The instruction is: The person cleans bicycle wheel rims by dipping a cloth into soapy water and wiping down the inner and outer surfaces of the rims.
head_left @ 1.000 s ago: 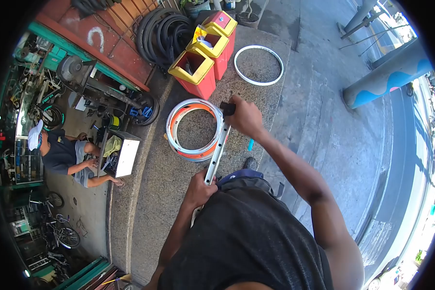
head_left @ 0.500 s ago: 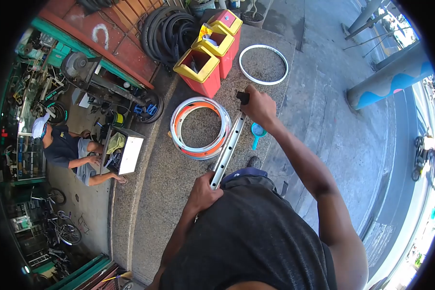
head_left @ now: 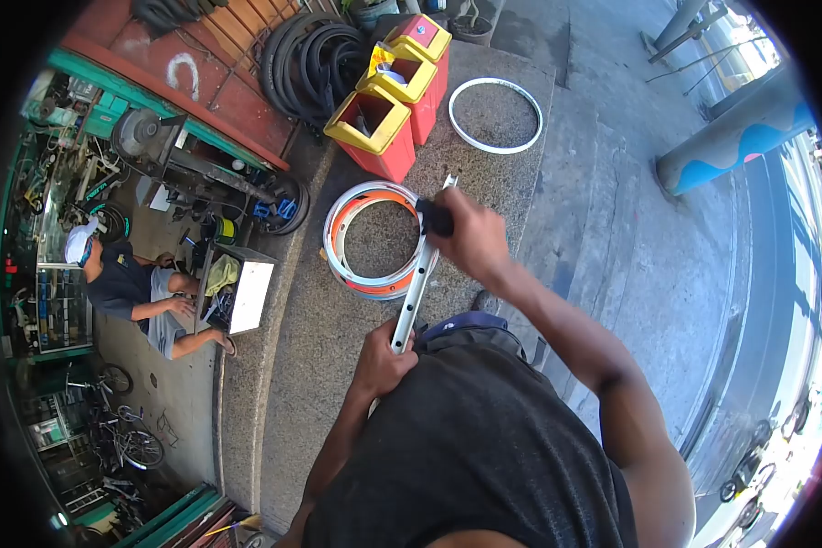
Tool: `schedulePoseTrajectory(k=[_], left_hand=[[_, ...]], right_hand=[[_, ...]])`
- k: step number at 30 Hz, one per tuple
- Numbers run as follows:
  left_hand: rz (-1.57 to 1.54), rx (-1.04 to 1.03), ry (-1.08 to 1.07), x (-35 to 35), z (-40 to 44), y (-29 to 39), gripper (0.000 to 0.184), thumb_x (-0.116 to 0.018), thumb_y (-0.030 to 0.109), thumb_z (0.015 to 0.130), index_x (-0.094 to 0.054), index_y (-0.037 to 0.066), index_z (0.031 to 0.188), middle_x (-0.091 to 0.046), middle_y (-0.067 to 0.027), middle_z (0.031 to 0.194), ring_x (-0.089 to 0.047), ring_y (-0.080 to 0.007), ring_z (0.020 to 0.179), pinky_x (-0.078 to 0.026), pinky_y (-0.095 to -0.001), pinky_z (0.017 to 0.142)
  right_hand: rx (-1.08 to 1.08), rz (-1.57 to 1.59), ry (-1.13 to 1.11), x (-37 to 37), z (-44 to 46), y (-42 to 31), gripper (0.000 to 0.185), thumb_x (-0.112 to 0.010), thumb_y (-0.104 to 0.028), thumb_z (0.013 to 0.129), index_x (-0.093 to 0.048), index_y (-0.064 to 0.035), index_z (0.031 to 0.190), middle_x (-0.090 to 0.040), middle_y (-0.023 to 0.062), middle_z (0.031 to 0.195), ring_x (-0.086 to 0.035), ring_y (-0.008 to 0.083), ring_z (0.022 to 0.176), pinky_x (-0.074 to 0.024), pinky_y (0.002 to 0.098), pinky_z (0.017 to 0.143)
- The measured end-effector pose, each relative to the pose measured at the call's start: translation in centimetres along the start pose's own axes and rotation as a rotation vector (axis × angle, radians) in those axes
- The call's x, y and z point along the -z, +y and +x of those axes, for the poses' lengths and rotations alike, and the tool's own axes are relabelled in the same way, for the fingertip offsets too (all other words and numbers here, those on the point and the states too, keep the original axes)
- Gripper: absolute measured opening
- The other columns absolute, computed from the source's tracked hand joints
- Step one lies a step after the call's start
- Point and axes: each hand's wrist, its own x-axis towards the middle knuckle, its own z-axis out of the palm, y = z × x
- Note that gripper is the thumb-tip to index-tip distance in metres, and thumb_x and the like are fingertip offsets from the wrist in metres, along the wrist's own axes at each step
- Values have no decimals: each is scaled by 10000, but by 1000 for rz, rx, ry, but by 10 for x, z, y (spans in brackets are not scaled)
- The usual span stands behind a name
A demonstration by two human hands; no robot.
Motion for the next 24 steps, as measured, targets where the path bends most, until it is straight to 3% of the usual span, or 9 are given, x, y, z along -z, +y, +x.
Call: schedulePoseTrajectory(k=[3,6,12,14,19,21,23,24], left_hand=[[80,-15,9,-2,-5,-2,218,-664,126,734,-621,-2,904,-639,-105,718,-649,-223,668,-514,-373,664],[132,-25,22,-1,-3,-5,237,-670,132,731,-634,-4,922,-646,-115,722,-662,-237,673,-522,-383,671],[130,-38,66,3,-1,-9,250,-676,127,728,-642,-1,939,-643,-114,726,-661,-244,671,-525,-380,677],[48,-42,-18,6,-5,-6,241,-635,82,751,-618,11,980,-586,-11,759,-557,-96,685,-462,-280,660],[1,-40,-74,6,-18,-3,310,-638,54,730,-608,-7,1032,-574,3,770,-548,-87,694,-462,-259,676],[-28,-46,-86,5,-25,-5,326,-638,44,724,-605,-13,1044,-575,1,772,-548,-85,698,-463,-254,681],[-36,-67,-87,3,-30,-6,345,-626,25,725,-605,-16,1067,-581,-2,779,-548,-84,697,-465,-249,676],[-6,-87,-70,5,-30,1,295,-662,91,729,-637,4,1010,-627,-72,737,-656,-185,680,-527,-341,673]], right_hand=[[-219,-102,-32,10,26,14,395,-779,-206,812,-563,-115,1130,-731,146,1023,-725,406,891,-569,504,744],[-66,-92,3,6,2,-4,428,-810,-206,774,-570,-122,1119,-734,128,1014,-730,398,868,-570,510,732],[129,118,-267,17,-33,-41,459,-840,-215,732,-577,-127,1097,-734,147,944,-728,400,842,-572,511,732],[17,35,-352,27,2,-25,456,-837,-235,749,-580,-139,1113,-731,152,841,-727,410,823,-563,523,741],[-179,-170,-227,26,88,71,446,-794,-309,787,-630,-144,1168,-757,163,990,-736,382,962,-569,502,837],[-333,-251,-69,8,99,114,460,-780,-330,817,-626,-161,1217,-755,193,1021,-731,417,962,-576,505,838],[-599,-98,216,-21,91,153,484,-751,-347,851,-598,-104,1241,-745,218,1009,-740,404,936,-586,507,813],[-747,211,366,-34,83,170,491,-748,-350,860,-596,-72,1235,-744,203,1007,-743,382,907,-592,496,806]])
